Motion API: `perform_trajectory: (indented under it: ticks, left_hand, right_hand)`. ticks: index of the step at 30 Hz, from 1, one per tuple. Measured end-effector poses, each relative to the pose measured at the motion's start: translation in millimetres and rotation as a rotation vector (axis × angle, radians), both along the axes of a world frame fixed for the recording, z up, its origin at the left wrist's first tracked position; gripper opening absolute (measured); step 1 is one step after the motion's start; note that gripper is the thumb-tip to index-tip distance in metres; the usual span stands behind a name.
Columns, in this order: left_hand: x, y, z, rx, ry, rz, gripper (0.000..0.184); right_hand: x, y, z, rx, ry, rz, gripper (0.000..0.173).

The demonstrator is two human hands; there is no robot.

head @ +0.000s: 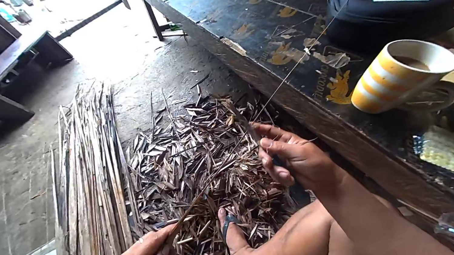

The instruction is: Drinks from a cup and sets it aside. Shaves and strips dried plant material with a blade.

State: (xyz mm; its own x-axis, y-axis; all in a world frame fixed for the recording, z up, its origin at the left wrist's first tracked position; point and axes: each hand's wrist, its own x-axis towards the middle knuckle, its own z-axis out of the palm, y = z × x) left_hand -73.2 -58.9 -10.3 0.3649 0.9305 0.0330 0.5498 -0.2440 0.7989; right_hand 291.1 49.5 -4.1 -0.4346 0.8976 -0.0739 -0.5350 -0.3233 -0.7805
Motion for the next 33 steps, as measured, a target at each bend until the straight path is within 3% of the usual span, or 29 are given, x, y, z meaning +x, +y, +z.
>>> perform_trajectory:
  ticks: [20, 26, 30, 33]
  left_hand:
    - [-46, -3, -4, -0.081, -0.007, 0.041, 0.033]
    - [-45, -5, -4, -0.102, 0.008, 0.036, 0.031]
    - [-46, -10, -1, -0.165, -0.061, 0.058, 0.034]
    - [-41, -9, -2, -0.171, -0.122, 0.067, 0.032]
  right_hand:
    - [47, 22, 9, 0.107, -0.102, -0.359, 0.037]
    - [13, 6, 2, 0.062, -0.037, -0.071, 0.042]
    - [16, 9, 1, 0.079, -0.036, -0.13, 0.037]
    - [9, 3, 0, 0.109, -0.063, -0.018, 0.041]
